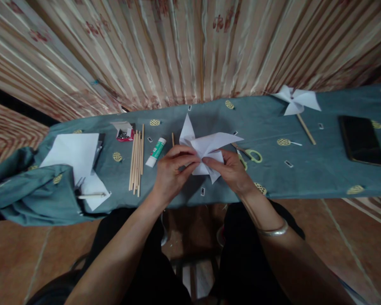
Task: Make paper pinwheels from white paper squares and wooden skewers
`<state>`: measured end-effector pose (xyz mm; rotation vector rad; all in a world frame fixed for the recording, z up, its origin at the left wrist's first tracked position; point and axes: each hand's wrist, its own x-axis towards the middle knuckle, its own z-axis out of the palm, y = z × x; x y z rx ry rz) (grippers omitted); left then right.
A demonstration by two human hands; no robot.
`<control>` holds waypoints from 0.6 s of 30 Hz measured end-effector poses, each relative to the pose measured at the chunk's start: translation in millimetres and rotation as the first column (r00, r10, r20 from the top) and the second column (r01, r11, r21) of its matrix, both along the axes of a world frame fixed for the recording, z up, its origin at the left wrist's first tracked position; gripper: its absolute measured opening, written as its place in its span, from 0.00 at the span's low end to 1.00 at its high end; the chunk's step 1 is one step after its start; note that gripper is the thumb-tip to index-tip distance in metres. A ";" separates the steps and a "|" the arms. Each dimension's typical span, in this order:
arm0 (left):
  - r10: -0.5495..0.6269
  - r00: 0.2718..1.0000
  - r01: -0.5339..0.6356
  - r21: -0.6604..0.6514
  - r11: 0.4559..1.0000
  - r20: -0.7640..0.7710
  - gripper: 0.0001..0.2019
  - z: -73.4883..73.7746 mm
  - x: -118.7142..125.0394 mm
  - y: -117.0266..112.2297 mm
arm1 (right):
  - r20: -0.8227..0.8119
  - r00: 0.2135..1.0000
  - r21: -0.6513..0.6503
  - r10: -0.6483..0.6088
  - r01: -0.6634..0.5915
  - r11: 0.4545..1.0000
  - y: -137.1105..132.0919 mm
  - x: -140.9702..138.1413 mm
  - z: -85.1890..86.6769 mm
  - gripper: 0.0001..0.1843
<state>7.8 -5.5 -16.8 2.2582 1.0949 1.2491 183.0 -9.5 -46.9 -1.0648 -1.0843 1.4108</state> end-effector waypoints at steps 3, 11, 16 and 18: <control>0.003 1.000 -0.004 -0.011 1.000 -0.015 0.04 -0.3 -1.1 -0.3 | 0.027 0.999 0.037 0.019 -0.020 0.999 0.5 0.7 -0.6 0.09; 0.030 0.999 -0.031 -0.037 0.999 -0.021 0.05 -1.2 -0.7 -0.5 | 0.080 0.996 0.059 0.038 -0.043 0.997 0.1 1.6 -1.9 0.10; 0.027 0.999 -0.028 -0.058 0.998 -0.018 0.06 -1.8 -0.6 -0.3 | 0.103 0.995 0.077 0.018 -0.026 0.997 0.2 1.7 0.6 0.09; 0.028 1.000 -0.029 -0.065 0.997 -0.013 0.06 -1.9 -0.5 -0.2 | 0.115 0.993 0.093 0.012 -0.023 0.995 0.4 2.0 0.2 0.08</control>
